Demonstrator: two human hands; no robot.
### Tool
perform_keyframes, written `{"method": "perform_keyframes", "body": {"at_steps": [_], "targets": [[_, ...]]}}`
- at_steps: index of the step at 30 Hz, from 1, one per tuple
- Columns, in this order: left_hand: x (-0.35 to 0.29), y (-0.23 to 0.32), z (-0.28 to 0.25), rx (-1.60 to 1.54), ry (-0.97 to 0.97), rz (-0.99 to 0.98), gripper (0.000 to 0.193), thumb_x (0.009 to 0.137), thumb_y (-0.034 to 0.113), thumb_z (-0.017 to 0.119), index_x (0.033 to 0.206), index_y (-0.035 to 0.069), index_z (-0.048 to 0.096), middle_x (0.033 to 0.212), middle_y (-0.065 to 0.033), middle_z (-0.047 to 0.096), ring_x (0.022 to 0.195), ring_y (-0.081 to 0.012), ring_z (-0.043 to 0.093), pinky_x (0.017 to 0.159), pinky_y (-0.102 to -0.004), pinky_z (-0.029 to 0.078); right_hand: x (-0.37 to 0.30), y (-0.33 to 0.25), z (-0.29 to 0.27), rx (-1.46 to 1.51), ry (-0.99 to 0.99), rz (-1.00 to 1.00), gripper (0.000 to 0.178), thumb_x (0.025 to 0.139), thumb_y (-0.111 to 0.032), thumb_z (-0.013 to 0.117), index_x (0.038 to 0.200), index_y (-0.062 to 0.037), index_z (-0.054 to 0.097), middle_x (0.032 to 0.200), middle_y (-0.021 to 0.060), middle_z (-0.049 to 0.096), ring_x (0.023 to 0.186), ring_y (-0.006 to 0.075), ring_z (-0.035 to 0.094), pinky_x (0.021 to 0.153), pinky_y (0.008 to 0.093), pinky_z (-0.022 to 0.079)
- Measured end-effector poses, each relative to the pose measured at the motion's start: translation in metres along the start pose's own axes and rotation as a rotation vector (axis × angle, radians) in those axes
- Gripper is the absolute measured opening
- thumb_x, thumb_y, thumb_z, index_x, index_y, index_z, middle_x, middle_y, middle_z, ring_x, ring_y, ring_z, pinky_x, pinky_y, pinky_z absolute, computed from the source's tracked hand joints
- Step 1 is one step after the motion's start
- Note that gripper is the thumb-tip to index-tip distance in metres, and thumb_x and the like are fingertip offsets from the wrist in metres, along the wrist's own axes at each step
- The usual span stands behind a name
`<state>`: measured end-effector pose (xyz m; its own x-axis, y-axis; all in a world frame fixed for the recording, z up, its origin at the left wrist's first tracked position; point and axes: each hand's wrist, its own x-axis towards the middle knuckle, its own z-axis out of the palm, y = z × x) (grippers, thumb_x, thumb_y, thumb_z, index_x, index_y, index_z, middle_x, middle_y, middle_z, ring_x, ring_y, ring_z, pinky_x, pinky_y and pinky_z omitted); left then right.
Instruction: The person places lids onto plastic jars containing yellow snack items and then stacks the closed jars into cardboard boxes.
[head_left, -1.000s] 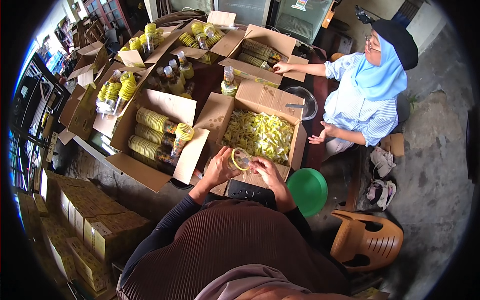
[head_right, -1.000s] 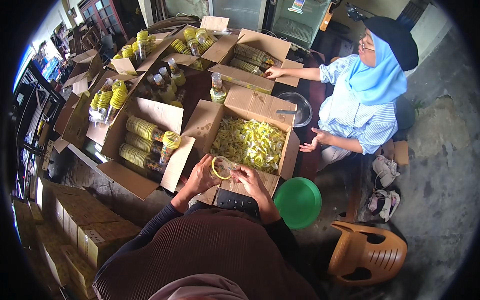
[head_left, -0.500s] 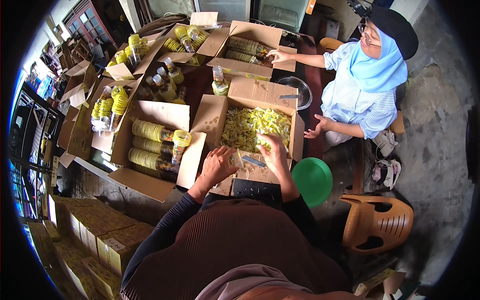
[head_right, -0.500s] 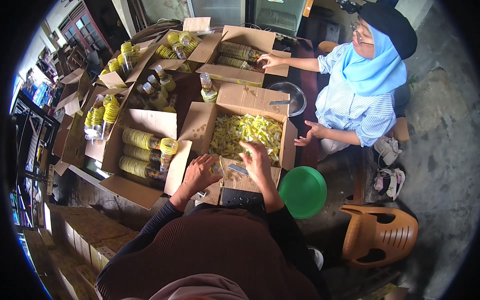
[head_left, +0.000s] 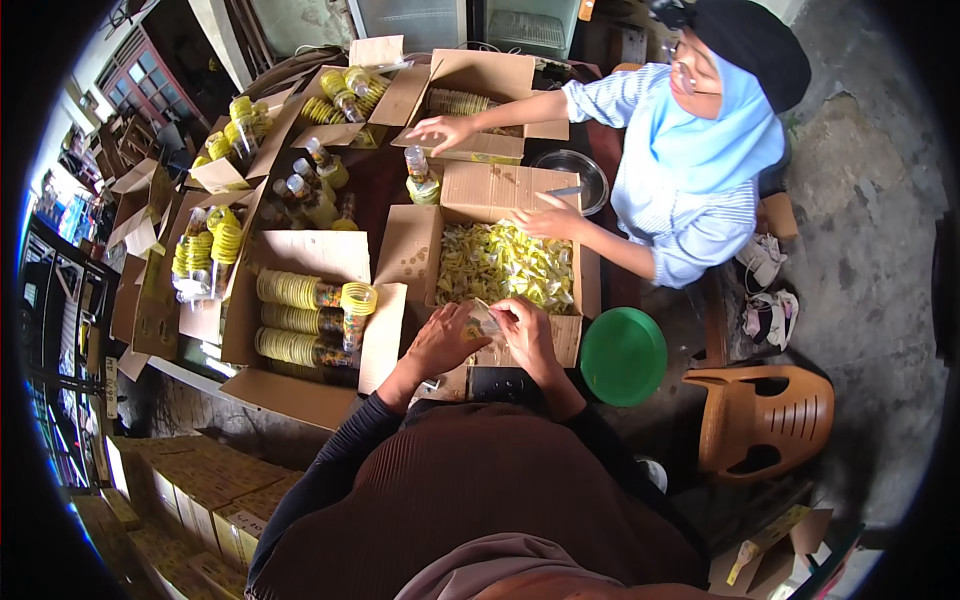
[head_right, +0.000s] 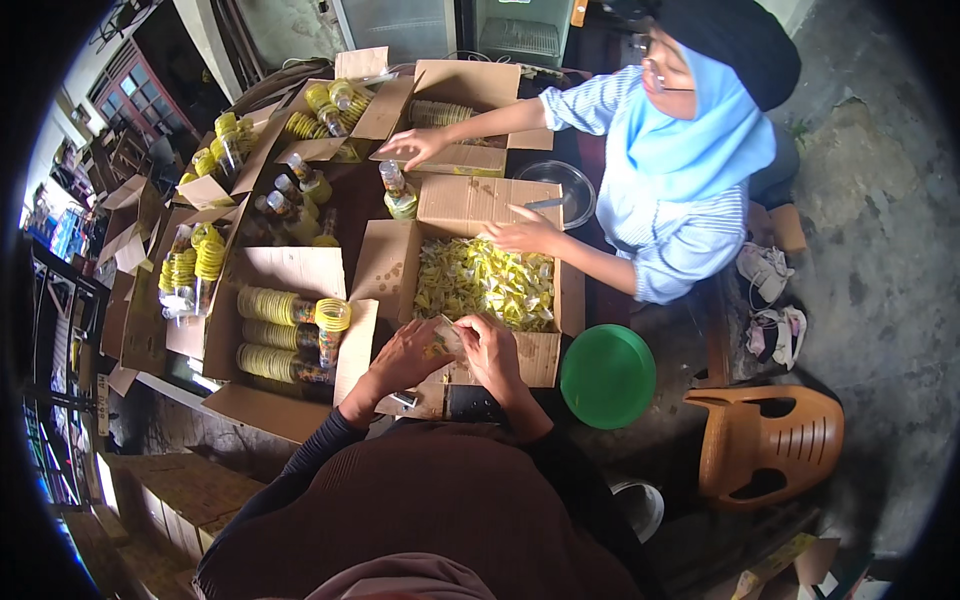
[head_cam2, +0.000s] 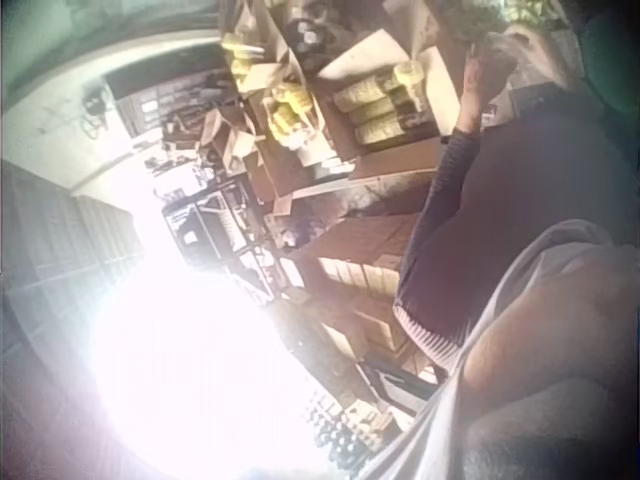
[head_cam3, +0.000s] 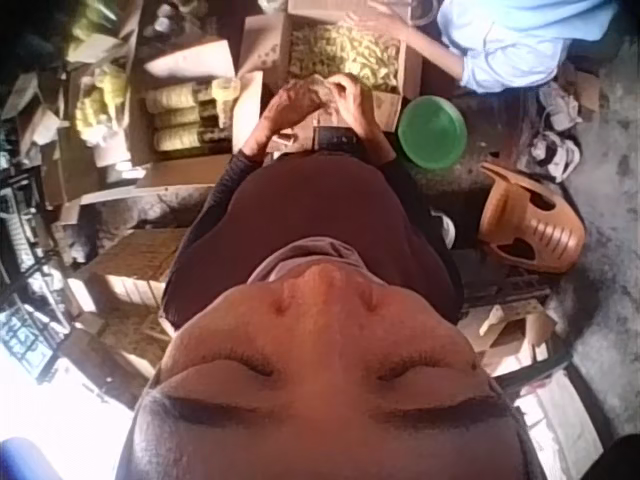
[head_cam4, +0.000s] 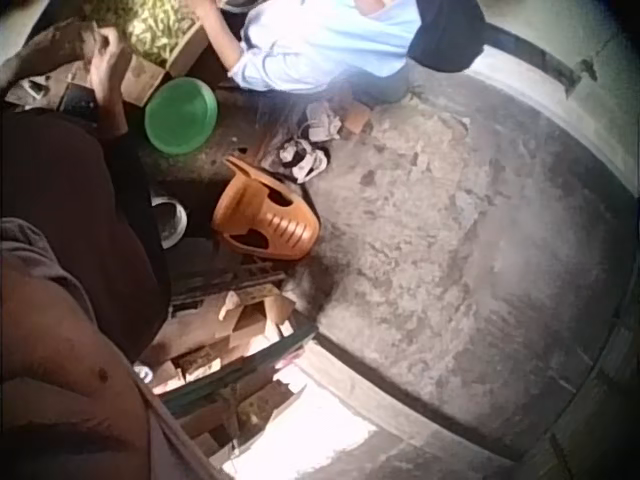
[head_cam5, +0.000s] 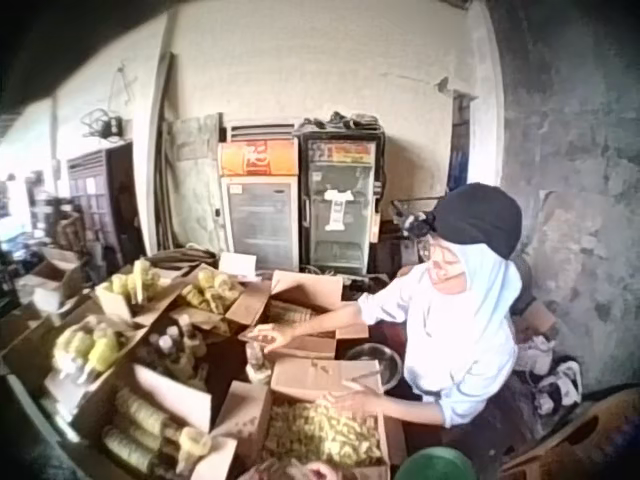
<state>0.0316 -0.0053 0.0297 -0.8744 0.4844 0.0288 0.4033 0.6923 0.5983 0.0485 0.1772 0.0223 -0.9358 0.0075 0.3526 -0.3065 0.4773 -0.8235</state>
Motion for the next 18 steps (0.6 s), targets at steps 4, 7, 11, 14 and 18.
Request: {"method": "perform_keyframes", "body": {"at_steps": [4,7,11,14,18], "targets": [[0.006,-0.002,-0.007,-0.322,-0.062,-0.083,0.073,0.081,0.04,0.072,0.136,0.003,0.04,0.117,-0.0227,0.059,0.104,-0.0305,0.061,0.086,-0.0401,0.048,0.001,-0.006,-0.011,0.043,-0.019,0.019,0.005,0.086,-0.004,0.065,0.09,-0.0015,0.063,0.079,0.0119,0.062,0.066,0.0211,0.06,0.059,0.0313,0.046],[0.012,0.014,-0.034,-0.58,-0.405,-0.261,0.072,0.082,0.039,0.072,0.136,0.004,0.04,0.11,-0.021,0.063,0.099,-0.0308,0.063,0.082,-0.0391,0.05,0.0,-0.005,-0.015,0.143,-0.05,0.095,0.006,0.087,-0.005,0.065,0.09,-0.0002,0.062,0.08,0.0107,0.062,0.067,0.0183,0.059,0.06,0.0299,0.046],[0.011,0.0,-0.009,-0.685,-0.319,-0.24,0.066,0.081,0.037,0.073,0.13,0.003,0.045,0.102,-0.02,0.065,0.093,-0.0313,0.064,0.08,-0.0384,0.05,-0.001,0.014,-0.008,0.359,-0.064,0.155,0.009,0.087,-0.005,0.066,0.091,0.0022,0.061,0.083,0.0083,0.062,0.071,0.0131,0.059,0.061,0.0279,0.047],[0.013,0.0,0.003,-0.393,-0.068,-0.051,0.057,0.08,0.032,0.075,0.12,0.0,0.049,0.093,-0.014,0.061,0.072,-0.0196,0.063,0.064,-0.0337,0.051,0.0,0.016,-0.008,0.369,-0.07,0.118,0.01,0.087,-0.004,0.066,0.092,0.003,0.061,0.084,0.0073,0.062,0.073,0.0111,0.058,0.064,0.0259,0.047],[0.016,0.003,0.007,-0.238,0.08,0.095,0.05,0.077,0.034,0.077,0.106,0.0,0.054,0.098,-0.0141,0.059,0.072,-0.0211,0.063,0.065,-0.034,0.051,0.0,0.018,-0.012,0.379,-0.081,0.119,0.01,0.086,-0.002,0.067,0.093,0.0031,0.061,0.084,0.0066,0.061,0.076,0.0103,0.059,0.068,0.0241,0.049]]}}
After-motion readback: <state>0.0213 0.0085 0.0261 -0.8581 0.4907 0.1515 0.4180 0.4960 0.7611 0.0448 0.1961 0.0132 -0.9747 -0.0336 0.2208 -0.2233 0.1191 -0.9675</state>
